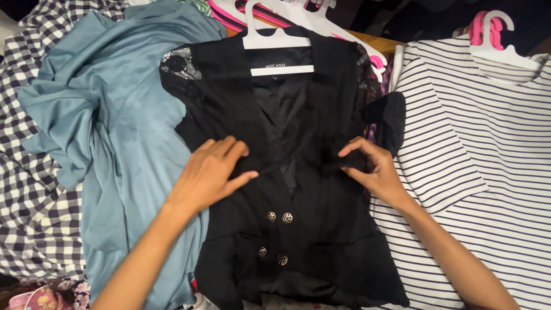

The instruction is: The person buttons a black vest and places it on a hanger. They then pick up a light blue top, place it on a hanger, and smooth it out. The task is performed on a wooden surface with other clothes visible nearby.

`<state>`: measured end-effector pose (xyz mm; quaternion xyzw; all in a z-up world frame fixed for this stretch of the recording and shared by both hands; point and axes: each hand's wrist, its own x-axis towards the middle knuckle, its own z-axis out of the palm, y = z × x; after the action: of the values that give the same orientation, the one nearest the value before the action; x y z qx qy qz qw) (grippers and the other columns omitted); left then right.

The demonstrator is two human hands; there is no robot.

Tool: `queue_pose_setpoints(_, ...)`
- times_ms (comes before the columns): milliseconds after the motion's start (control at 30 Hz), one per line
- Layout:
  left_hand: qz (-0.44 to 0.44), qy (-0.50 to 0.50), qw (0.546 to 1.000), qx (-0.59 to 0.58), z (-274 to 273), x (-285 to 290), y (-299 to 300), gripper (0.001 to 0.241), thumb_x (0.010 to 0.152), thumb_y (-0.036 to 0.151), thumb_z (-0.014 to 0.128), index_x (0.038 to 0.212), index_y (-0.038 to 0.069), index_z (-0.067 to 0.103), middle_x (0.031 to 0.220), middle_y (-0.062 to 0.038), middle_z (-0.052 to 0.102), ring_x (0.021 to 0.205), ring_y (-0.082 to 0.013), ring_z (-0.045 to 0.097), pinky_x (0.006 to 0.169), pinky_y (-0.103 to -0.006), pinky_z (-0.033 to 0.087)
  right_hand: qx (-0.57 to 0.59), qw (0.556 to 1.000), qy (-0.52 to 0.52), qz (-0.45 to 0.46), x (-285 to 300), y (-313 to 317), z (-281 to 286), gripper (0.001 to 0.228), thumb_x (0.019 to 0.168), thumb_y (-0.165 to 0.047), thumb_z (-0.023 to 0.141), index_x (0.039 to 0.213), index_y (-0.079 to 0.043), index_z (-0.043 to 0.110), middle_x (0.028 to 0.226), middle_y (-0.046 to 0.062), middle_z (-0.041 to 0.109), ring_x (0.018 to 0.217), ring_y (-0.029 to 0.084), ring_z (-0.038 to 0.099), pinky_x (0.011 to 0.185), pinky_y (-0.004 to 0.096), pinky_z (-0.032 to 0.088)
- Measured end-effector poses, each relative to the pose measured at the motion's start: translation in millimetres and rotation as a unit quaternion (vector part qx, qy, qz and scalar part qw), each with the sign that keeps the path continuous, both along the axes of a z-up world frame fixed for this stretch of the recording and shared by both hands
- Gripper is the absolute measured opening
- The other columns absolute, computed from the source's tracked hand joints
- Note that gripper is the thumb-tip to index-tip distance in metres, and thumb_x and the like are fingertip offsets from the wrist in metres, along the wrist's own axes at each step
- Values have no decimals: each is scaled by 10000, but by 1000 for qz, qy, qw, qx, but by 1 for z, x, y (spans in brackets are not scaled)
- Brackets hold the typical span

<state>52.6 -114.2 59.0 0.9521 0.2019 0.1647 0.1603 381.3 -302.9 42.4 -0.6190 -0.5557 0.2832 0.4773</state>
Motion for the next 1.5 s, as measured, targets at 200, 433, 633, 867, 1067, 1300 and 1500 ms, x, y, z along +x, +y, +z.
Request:
queue_pose_setpoints(200, -67, 3, 995, 72, -5, 32, -21, 646, 909, 441, 679, 1381, 22, 541, 1341, -180, 563, 1273, -339, 531, 1028, -429, 444, -13, 1000, -2, -13, 0, -3, -4, 181, 755, 2, 831, 884, -32, 708, 844, 86, 704, 786, 152, 648, 802, 315, 525)
queue_pose_setpoints(433, -20, 4, 997, -73, -21, 62, -32, 680, 873, 14, 694, 1488, -49, 412, 1401, -231, 519, 1282, -391, 535, 942, -449, 566, -51, 996, 62, -36, -15, -6, 3, 156, 946, 26, 631, 1074, 4, 544, 641, 132, 690, 438, 134, 627, 425, 251, 574)
queue_pose_setpoints(633, 2, -106, 964, -242, -7, 48, -30, 768, 697, -170, 520, 1423, 79, 546, 936, -99, 582, 980, -343, 577, 939, -426, 457, -34, 999, -33, 5, -15, -14, 11, 185, 1026, 5, 446, 1174, -70, 528, 1046, 175, 707, 743, 217, 682, 752, 429, 571)
queue_pose_setpoints(867, -58, -112, 975, -184, 5, -21, -62, 298, 681, 50, 769, 710, 186, 505, 723, -1, 543, 876, -270, 568, 828, -418, 458, -50, 972, -166, 161, -37, -47, 61, 122, 873, -38, 593, 882, -96, 700, 844, 138, 689, 798, 363, 676, 811, 500, 542)
queue_pose_setpoints(1067, -102, -42, 991, -76, -5, -79, -91, 291, 954, 183, 631, 718, 49, 526, 852, -120, 546, 915, -305, 553, 752, -417, 508, -148, 879, -287, 349, -43, -70, 67, 294, 835, -452, 812, 824, -186, 687, 796, -79, 675, 774, 154, 656, 1079, 421, 307)
queue_pose_setpoints(1300, -161, -10, 983, -83, 7, -81, -112, 277, 955, -33, 507, 1208, 37, 597, 1174, -101, 625, 986, -248, 617, 845, -377, 513, -286, 795, -371, 385, -50, -96, 44, 1072, 523, -686, 1077, 1280, -200, 493, 1300, 107, 434, 1248, 379, 375, 1138, 498, 189)
queue_pose_setpoints(1500, -262, 98, 957, -75, 4, -76, -114, 908, 635, 676, 897, 1364, 208, 624, 1401, -174, 462, 1252, -345, 459, 1068, -505, 325, -185, 764, -507, 353, -57, -112, 4, 1163, 425, -549, 989, 1345, -66, 467, 1284, 192, 438, 1221, 417, 420, 1160, 556, 215)
